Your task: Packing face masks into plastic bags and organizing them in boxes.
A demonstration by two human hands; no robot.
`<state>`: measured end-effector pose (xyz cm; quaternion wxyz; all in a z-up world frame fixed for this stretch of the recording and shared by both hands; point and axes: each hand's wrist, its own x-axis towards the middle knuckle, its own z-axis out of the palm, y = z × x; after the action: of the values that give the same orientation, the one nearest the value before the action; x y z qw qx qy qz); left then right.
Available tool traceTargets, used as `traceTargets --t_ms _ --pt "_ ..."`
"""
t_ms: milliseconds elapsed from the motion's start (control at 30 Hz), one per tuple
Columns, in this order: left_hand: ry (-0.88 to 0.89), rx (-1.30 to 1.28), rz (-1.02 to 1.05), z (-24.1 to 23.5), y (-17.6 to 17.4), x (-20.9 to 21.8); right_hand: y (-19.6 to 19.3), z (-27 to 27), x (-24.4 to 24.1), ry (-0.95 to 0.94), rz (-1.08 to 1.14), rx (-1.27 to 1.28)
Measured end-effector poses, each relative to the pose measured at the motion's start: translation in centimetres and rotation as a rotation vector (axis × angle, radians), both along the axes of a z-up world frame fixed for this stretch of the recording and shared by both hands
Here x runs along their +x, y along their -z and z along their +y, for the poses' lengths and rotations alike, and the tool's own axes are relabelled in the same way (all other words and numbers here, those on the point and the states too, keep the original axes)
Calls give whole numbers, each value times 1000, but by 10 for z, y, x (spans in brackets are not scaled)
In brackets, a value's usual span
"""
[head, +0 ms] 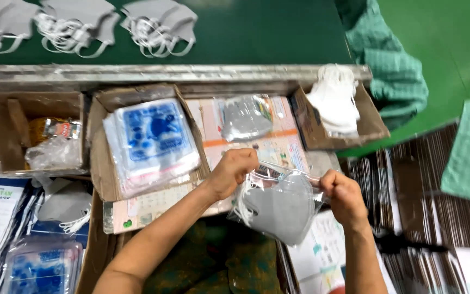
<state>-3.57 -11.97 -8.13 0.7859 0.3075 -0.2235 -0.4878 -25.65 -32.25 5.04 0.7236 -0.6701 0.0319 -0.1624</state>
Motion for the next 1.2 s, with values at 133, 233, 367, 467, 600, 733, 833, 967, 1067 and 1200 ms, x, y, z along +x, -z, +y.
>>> traceTargets --t_ms 133,233,367,467,600,733,833,967,1067,1200 --pt "-55 99 -444 -12 -74 51 37 -32 49 94 162 -196" --pt "-80 122 -355 -21 -99 124 33 -55 98 135 99 -58" --pt "-857 631 -1298 -27 -127 235 0 -103 158 421 -121 184" --pt "-979 1184 -1579 -27 -152 280 -12 -122 182 388 -157 219" --pt "-625 1623 -1133 -42 -131 332 37 -117 176 445 32 -272" --pt "-748 1667 -1455 -87 -30 394 40 -70 146 468 8 -346" --pt "-732 1600 -1521 -81 -54 365 44 -45 132 471 42 -243" --pt "-725 1506 -1652 -62 -50 355 31 -8 117 464 2 -278" --pt "-847 1296 -1828 -85 -16 399 23 2 92 486 -44 -347" --pt "-811 718 -1266 -58 -120 284 28 -14 52 538 -92 -408"
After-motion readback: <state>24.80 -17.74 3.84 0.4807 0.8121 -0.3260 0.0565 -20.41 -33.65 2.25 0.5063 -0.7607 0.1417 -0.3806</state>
